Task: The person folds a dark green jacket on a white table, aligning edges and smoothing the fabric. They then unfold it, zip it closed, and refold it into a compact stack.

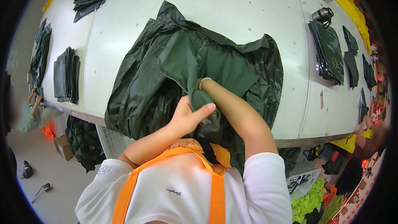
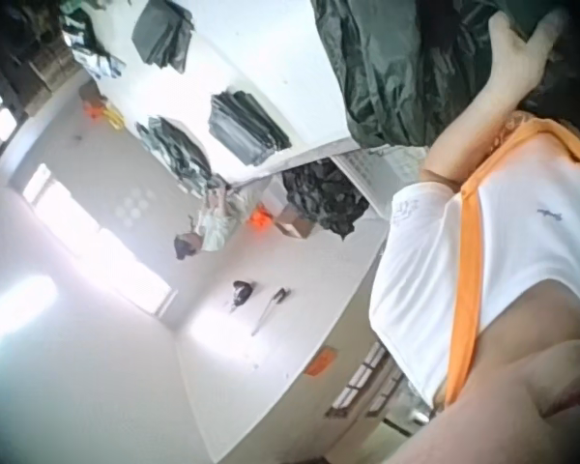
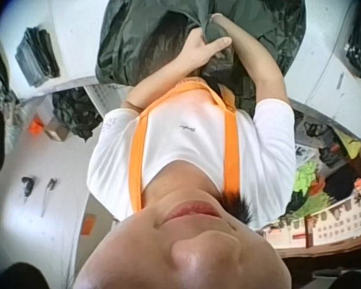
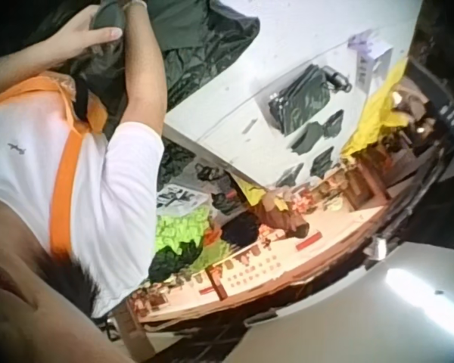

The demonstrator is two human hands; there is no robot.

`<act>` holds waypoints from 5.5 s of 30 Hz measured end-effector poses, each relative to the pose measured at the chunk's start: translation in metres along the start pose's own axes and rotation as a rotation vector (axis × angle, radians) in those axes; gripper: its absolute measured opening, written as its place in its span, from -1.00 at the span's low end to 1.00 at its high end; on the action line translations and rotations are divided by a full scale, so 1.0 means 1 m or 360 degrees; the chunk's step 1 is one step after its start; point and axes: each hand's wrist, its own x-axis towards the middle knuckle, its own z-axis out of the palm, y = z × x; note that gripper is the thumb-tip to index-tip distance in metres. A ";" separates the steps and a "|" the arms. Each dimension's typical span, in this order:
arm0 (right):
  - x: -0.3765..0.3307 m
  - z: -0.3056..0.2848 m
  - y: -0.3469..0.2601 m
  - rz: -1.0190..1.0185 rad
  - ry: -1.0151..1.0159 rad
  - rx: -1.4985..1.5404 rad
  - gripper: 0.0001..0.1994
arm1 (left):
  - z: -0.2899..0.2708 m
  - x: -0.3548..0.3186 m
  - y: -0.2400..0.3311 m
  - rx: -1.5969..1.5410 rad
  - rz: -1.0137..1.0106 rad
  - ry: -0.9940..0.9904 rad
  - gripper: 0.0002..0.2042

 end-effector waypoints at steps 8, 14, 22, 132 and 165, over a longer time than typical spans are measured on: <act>-0.203 -0.037 -0.126 0.0486 0.1663 -0.0242 -0.68 | -0.146 0.014 -0.051 0.0135 0.0287 0.0663 -0.55; -0.185 0.028 -0.115 0.0273 0.1839 -0.0393 -0.53 | -0.090 0.065 -0.029 0.0832 0.1176 0.0681 -0.59; -0.216 -0.044 -0.087 0.0351 0.1779 -0.0014 -0.88 | -0.214 0.082 0.044 0.2219 0.0680 0.1016 -0.86; -0.096 -0.024 -0.116 -0.0009 0.1488 -0.1108 -0.75 | -0.129 0.123 -0.077 0.2030 0.0769 -0.0433 -0.75; -0.066 -0.084 -0.057 0.0142 0.2252 -0.0592 -0.84 | -0.116 0.159 -0.073 0.2275 0.1182 -0.0077 -0.71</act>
